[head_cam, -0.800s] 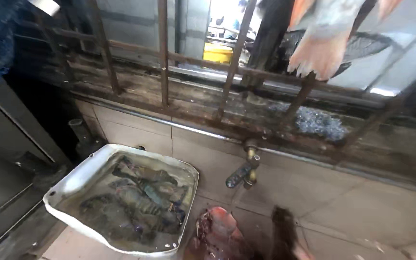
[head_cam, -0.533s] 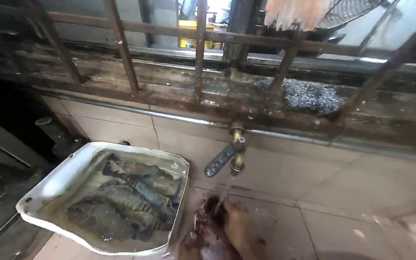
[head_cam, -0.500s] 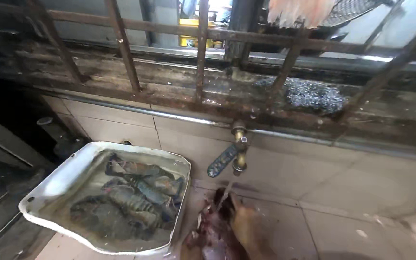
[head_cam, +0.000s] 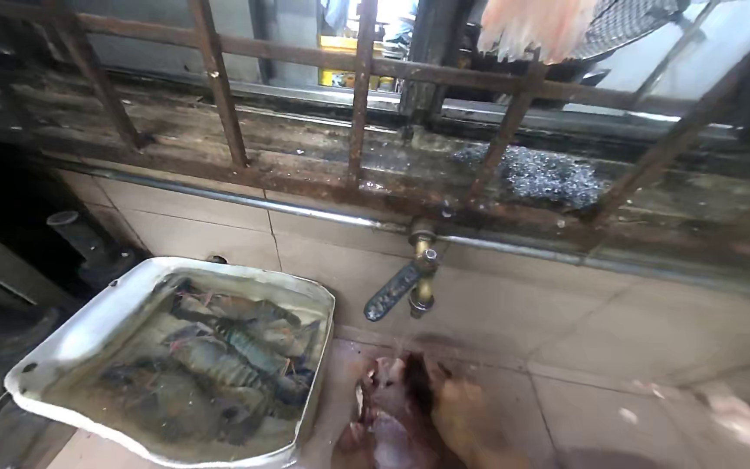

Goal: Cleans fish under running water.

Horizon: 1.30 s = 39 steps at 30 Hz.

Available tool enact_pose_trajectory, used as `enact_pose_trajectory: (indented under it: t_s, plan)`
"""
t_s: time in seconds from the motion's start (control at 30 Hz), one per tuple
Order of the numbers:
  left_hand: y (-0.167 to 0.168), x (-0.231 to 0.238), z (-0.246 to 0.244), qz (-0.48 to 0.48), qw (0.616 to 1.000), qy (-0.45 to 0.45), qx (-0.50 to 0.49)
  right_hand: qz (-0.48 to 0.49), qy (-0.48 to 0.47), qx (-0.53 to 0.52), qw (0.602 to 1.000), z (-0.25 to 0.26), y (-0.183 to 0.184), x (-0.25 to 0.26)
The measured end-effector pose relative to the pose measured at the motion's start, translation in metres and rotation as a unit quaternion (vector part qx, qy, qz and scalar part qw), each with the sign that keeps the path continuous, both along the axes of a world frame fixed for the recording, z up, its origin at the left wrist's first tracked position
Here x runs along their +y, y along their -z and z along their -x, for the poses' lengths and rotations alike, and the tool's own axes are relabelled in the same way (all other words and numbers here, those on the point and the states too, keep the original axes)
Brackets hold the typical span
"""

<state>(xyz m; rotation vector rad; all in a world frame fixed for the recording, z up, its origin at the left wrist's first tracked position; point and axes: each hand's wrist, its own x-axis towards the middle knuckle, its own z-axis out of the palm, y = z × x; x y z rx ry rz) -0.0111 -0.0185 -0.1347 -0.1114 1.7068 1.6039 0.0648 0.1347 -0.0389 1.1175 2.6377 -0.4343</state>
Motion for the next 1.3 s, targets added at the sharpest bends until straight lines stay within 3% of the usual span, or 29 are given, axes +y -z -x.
enact_pose_trajectory:
  t_s: [0.1,0.2,0.3,0.37,0.43,0.5,0.63,0.73,0.83,0.9,1.0,1.13,1.17,1.23,1.3]
  plan:
    - [-0.005,-0.002,0.003,0.099,0.976,0.119,0.154,0.027,-0.080,0.011,0.996,0.019,0.009,-0.024]
    - [-0.003,-0.007,0.010,0.180,0.936,0.172,0.248,-0.026,-0.086,-0.036,0.995,0.044,0.013,-0.029]
    - [0.004,-0.007,0.010,0.239,0.908,0.176,0.297,-0.017,-0.179,0.015,0.984,0.026,0.027,-0.029]
    - [0.007,-0.010,0.009,0.260,0.895,0.175,0.319,0.003,-0.215,-0.020,0.976,0.020,0.017,-0.026]
    - [0.010,-0.014,0.009,0.276,0.883,0.172,0.338,0.025,-0.157,-0.069,0.985,0.031,0.000,-0.027]
    - [0.015,-0.012,0.004,0.293,0.866,0.184,0.362,0.015,-0.101,-0.023,0.995,0.035,0.006,-0.033]
    - [0.042,-0.020,0.004,0.337,0.791,0.165,0.483,-0.048,-0.155,0.134,0.978,0.037,0.048,-0.059]
    - [0.055,-0.030,0.008,0.330,0.745,0.146,0.560,0.003,-0.252,0.092,0.963,0.030,0.039,-0.045]
    - [0.052,-0.034,0.009,0.329,0.744,0.145,0.563,0.079,-0.257,-0.049,0.962,0.037,-0.004,-0.020]
    - [0.053,-0.033,0.007,0.329,0.737,0.141,0.573,0.039,-0.197,0.024,0.979,0.034,0.009,-0.020]
    - [0.056,-0.031,0.007,0.318,0.717,0.149,0.603,-0.033,-0.176,0.166,0.970,0.022,0.044,-0.061]
    - [0.059,-0.033,0.009,0.319,0.727,0.142,0.591,0.074,-0.195,-0.002,0.978,0.014,-0.004,-0.054]
    - [0.059,-0.033,0.007,0.319,0.735,0.143,0.581,0.048,-0.184,0.020,0.982,0.014,0.005,-0.045]
    - [0.057,-0.031,0.006,0.317,0.738,0.141,0.579,-0.107,-0.148,0.189,0.965,0.017,0.046,-0.048]
    - [0.054,-0.030,0.006,0.322,0.736,0.148,0.576,-0.131,-0.154,0.244,0.948,0.015,0.067,-0.069]
